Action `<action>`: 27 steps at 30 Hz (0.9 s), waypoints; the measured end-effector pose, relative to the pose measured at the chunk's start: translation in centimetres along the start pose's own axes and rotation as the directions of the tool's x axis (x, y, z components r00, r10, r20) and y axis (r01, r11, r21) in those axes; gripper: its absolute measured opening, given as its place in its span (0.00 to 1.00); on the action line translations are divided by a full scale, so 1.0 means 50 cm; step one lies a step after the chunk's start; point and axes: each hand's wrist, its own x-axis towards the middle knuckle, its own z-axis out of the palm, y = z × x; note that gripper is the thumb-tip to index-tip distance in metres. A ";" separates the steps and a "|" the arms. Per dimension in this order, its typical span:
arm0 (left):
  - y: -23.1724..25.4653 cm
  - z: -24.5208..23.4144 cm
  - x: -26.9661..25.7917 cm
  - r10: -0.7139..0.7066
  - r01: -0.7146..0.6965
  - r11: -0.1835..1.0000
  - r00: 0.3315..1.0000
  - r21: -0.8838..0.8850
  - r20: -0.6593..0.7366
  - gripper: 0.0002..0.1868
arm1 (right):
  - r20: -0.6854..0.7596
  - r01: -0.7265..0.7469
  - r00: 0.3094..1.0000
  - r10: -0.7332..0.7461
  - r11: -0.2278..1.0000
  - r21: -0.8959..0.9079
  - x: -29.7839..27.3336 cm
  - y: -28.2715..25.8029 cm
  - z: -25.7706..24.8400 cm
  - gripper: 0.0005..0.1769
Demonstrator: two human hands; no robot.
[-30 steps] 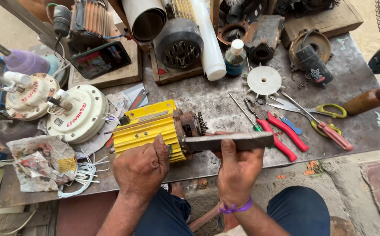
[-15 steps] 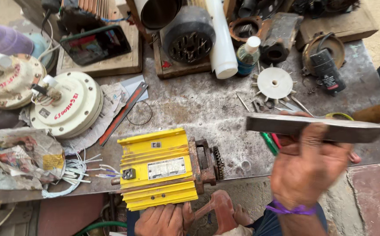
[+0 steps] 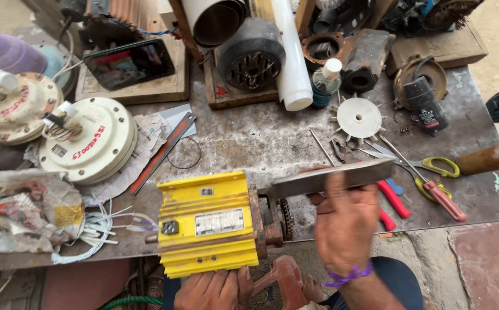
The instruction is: The person uses a flat metal bar to tap and adjust the internal components of a yellow motor stator. They then pick up a motor rotor and insert it into the stator, tapping it into place with the metal bar. Finally, they attach a circular metal end cap to the motor assembly.
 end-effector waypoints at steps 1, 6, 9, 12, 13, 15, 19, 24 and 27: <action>0.011 -0.011 0.012 -0.039 0.039 0.999 0.999 0.011 -0.011 0.11 | -0.020 0.024 1.000 -0.023 0.996 0.081 0.006 -0.025 -0.011 0.13; 0.043 -0.049 0.120 -0.130 0.143 0.983 0.985 0.119 -0.111 0.23 | -0.107 0.132 0.983 -0.147 0.981 -0.140 -0.032 -0.115 -0.117 0.19; 0.044 -0.076 0.188 -0.174 0.188 0.959 0.981 0.214 -0.081 0.17 | -0.225 0.051 0.968 -0.109 0.967 -0.248 -0.103 -0.095 -0.216 0.18; 0.030 -0.080 0.256 -0.614 0.472 0.774 0.720 0.421 0.322 0.32 | -0.303 -0.111 0.953 0.026 0.958 -0.265 -0.180 -0.031 -0.310 0.17; 0.026 -0.084 0.269 -0.617 0.496 0.773 0.732 0.395 0.290 0.31 | -0.326 -0.209 0.941 0.088 0.909 -0.359 -0.197 -0.010 -0.338 0.18; 0.013 -0.084 0.297 -0.618 0.536 0.776 0.753 0.333 0.226 0.31 | -0.338 -0.307 0.925 0.172 0.863 -0.402 -0.224 0.034 -0.374 0.22; -0.011 -0.083 0.309 -0.694 0.628 0.720 0.643 0.295 0.323 0.32 | -0.330 -0.436 0.880 0.342 0.857 -0.275 -0.245 0.081 -0.378 0.29; -0.059 -0.075 0.339 -0.756 0.723 0.645 0.558 0.246 0.344 0.32 | -0.201 -0.452 0.887 0.416 0.693 -0.562 -0.228 0.038 -0.329 0.32; -0.083 -0.073 0.340 -0.714 0.766 0.642 0.575 0.045 0.399 0.34 | -0.178 -0.388 0.852 0.492 0.366 -0.846 -0.199 -0.017 -0.287 0.40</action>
